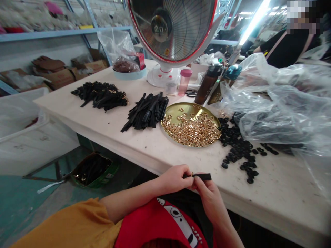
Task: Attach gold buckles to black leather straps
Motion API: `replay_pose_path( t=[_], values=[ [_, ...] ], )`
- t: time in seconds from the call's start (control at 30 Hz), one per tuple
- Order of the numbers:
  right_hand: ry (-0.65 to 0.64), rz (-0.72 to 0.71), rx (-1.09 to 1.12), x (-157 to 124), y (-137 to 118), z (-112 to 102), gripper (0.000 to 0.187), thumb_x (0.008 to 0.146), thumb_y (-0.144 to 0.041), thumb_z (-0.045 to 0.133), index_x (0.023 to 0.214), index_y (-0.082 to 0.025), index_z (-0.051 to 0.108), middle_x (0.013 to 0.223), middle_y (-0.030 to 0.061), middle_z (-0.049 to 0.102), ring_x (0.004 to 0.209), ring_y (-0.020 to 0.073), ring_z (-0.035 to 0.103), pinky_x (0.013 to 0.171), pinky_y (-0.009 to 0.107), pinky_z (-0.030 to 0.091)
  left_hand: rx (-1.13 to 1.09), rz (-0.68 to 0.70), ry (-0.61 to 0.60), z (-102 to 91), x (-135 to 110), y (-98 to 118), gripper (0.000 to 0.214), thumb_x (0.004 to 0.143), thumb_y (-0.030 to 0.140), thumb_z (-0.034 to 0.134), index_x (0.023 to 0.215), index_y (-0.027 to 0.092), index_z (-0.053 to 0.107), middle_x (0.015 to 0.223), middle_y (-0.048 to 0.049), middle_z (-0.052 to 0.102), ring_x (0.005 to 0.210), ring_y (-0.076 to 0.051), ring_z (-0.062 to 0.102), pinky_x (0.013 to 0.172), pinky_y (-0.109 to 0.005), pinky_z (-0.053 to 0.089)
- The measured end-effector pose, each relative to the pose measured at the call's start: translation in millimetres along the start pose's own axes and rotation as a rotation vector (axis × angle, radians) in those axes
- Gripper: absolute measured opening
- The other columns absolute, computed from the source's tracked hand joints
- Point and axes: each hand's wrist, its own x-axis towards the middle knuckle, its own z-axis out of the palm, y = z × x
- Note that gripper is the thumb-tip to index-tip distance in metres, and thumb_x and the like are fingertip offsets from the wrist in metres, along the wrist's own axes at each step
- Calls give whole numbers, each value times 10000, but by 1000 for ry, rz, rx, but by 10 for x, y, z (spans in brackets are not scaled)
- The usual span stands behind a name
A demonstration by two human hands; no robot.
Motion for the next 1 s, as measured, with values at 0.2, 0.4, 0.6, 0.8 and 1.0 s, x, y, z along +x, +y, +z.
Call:
replay_pose_path(
  t=[0.2,0.4,0.6,0.8,1.0],
  values=[
    [-63,-140,-95,-20,-87,9,211,768,-388,566,743,-183,608,651,-1,607,654,165,543,639,285,416,-261,-42,-146,-1,-32,-50,159,751,312,483,751,156,452,624,27,552,489,-63,427,465,-178,328],
    [223,-389,-353,45,-69,39,156,709,-340,631,764,-200,587,703,14,613,677,178,546,638,290,418,-280,-66,-61,24,54,-164,319,732,465,532,718,163,429,542,47,513,457,-65,400,439,-181,294],
    [48,-229,-308,84,-103,-73,266,805,-419,479,694,-195,572,637,3,585,641,166,537,616,279,421,-198,-56,-3,51,220,-181,406,678,478,598,906,158,495,598,54,541,488,-79,438,465,-190,306],
    [341,-308,-654,273,-195,-678,334,786,-470,464,909,-189,596,747,42,596,677,195,547,650,322,424,3,88,-75,33,315,-138,226,791,306,449,916,186,596,637,33,573,597,-95,503,569,-198,346],
    [483,-391,-1256,668,-163,-1119,275,772,-405,437,813,-191,604,838,80,552,659,207,506,650,364,392,-27,-1,-3,65,348,-162,229,769,345,457,823,160,581,594,34,554,556,-95,493,520,-193,334]
  ],
)
